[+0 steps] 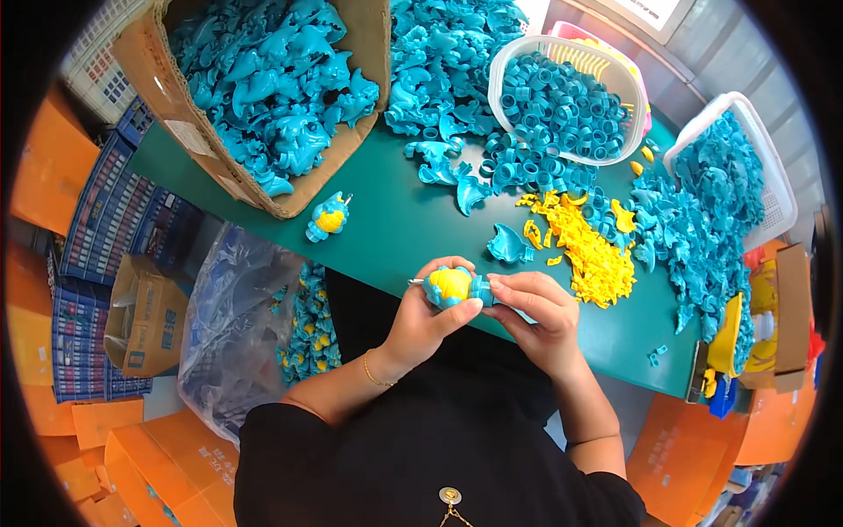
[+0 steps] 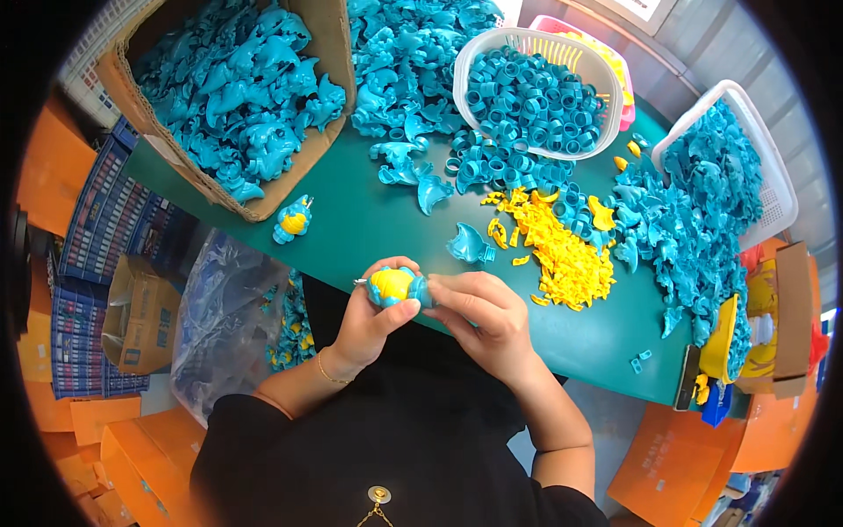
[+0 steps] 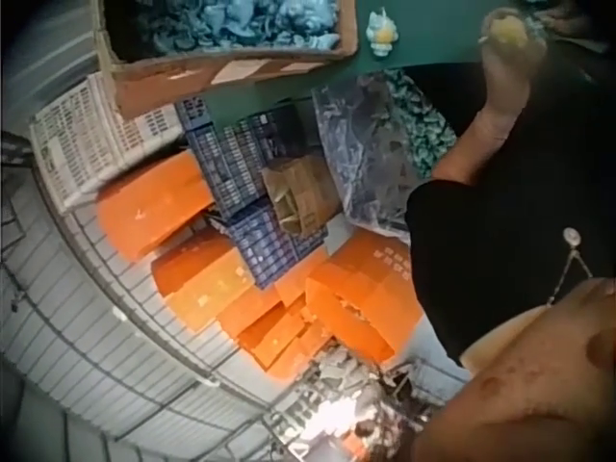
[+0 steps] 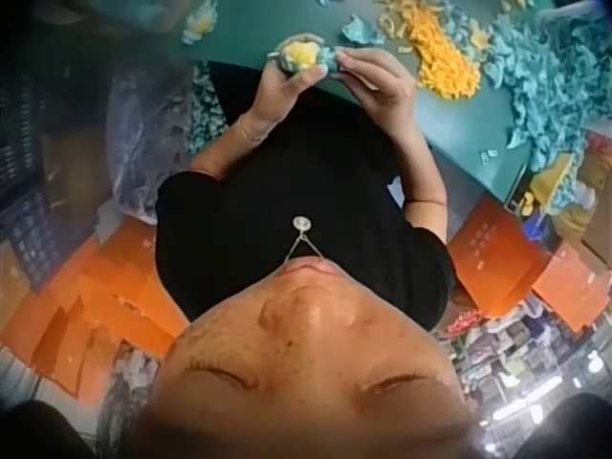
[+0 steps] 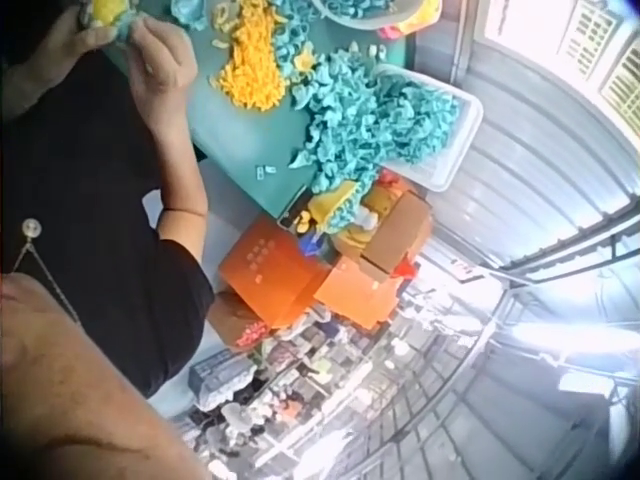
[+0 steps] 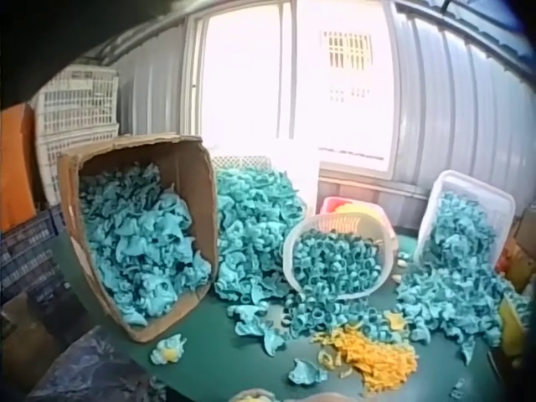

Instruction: Assembling small plastic toy figurines from component parts.

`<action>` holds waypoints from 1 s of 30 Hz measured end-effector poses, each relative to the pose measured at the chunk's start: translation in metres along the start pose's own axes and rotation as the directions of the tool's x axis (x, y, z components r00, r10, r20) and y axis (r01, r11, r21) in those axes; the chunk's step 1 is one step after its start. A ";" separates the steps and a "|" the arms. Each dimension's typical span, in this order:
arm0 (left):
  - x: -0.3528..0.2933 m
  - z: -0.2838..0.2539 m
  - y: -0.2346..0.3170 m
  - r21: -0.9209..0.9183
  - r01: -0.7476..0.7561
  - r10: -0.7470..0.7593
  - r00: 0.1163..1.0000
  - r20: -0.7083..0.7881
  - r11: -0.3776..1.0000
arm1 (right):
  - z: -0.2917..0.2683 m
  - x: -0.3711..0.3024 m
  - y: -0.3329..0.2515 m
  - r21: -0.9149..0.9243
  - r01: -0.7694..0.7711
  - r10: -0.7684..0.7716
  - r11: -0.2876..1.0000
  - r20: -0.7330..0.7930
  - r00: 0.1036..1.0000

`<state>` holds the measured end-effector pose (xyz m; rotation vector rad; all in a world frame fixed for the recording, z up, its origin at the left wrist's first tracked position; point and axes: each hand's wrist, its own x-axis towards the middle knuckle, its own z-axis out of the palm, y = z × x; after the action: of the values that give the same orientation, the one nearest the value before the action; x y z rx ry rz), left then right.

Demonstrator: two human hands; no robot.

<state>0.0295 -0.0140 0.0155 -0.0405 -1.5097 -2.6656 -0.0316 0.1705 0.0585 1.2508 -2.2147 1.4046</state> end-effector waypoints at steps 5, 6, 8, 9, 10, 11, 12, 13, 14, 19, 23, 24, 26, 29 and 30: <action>0.000 -0.018 0.004 0.393 -0.153 0.121 0.987 0.105 0.907 | 0.009 -0.021 0.007 0.267 -0.235 0.229 0.935 0.052 0.972; 0.002 -0.026 0.008 0.625 -0.254 0.180 0.967 0.179 0.738 | 0.013 -0.029 0.010 0.282 -0.276 0.268 0.919 0.069 0.961; 0.011 -0.040 0.027 0.813 -0.432 0.350 0.886 0.303 0.390 | 0.022 -0.037 0.011 0.192 -0.276 0.263 0.942 0.091 0.961; 0.020 -0.050 0.037 0.854 -0.520 0.417 0.771 0.482 -0.026 | 0.026 -0.040 0.011 0.085 -0.275 0.267 0.958 0.097 0.959; 0.029 -0.064 0.046 0.894 -0.445 0.467 0.782 0.413 -0.046 | 0.026 -0.043 0.011 0.038 -0.263 0.259 0.964 0.076 0.963; 0.039 -0.078 0.058 0.928 -0.367 0.514 0.786 0.344 -0.061 | 0.023 -0.047 0.011 0.057 -0.259 0.252 0.964 0.105 0.962; 0.045 -0.098 0.061 0.956 -0.290 0.509 0.816 0.273 -0.049 | 0.020 -0.052 0.016 0.004 -0.257 0.255 0.967 0.078 0.964; 0.047 -0.118 0.063 0.977 -0.209 0.502 0.842 0.197 -0.033 | 0.017 -0.057 0.018 -0.050 -0.256 0.259 0.965 0.053 0.965; 0.043 -0.131 0.069 0.986 -0.167 0.427 0.893 0.140 0.026 | 0.014 -0.060 0.019 -0.049 -0.286 0.288 0.957 0.029 0.957; 0.001 -0.153 0.087 0.972 -0.208 0.300 0.939 0.167 0.109 | 0.018 -0.058 0.024 -0.071 -0.253 0.257 0.965 0.056 0.965; -0.052 -0.193 0.106 0.873 -0.152 0.216 0.975 0.055 0.463 | 0.030 -0.059 0.031 -0.222 -0.179 0.186 0.959 0.012 0.982; -0.068 -0.210 0.109 0.863 -0.019 0.086 0.996 -0.028 0.505 | 0.029 -0.062 0.032 -0.295 -0.162 0.176 0.942 0.020 0.984; -0.111 -0.246 0.105 0.837 0.255 -0.132 0.967 -0.218 0.484 | 0.034 -0.059 0.023 -0.351 -0.117 0.142 0.929 0.046 0.989; -0.156 -0.334 0.012 0.629 0.546 -0.226 0.825 -0.517 0.554 | 0.045 -0.051 0.020 -0.573 0.020 0.019 0.819 0.063 0.998; -0.171 -0.360 -0.031 0.564 0.642 -0.193 0.731 -0.655 0.519 | 0.046 -0.051 0.022 -0.589 -0.007 0.054 0.808 0.063 0.997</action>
<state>0.2033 -0.2974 -0.2068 1.1726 -2.4896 -1.7120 -0.0069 0.1640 -0.0092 1.0473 -2.4473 0.5780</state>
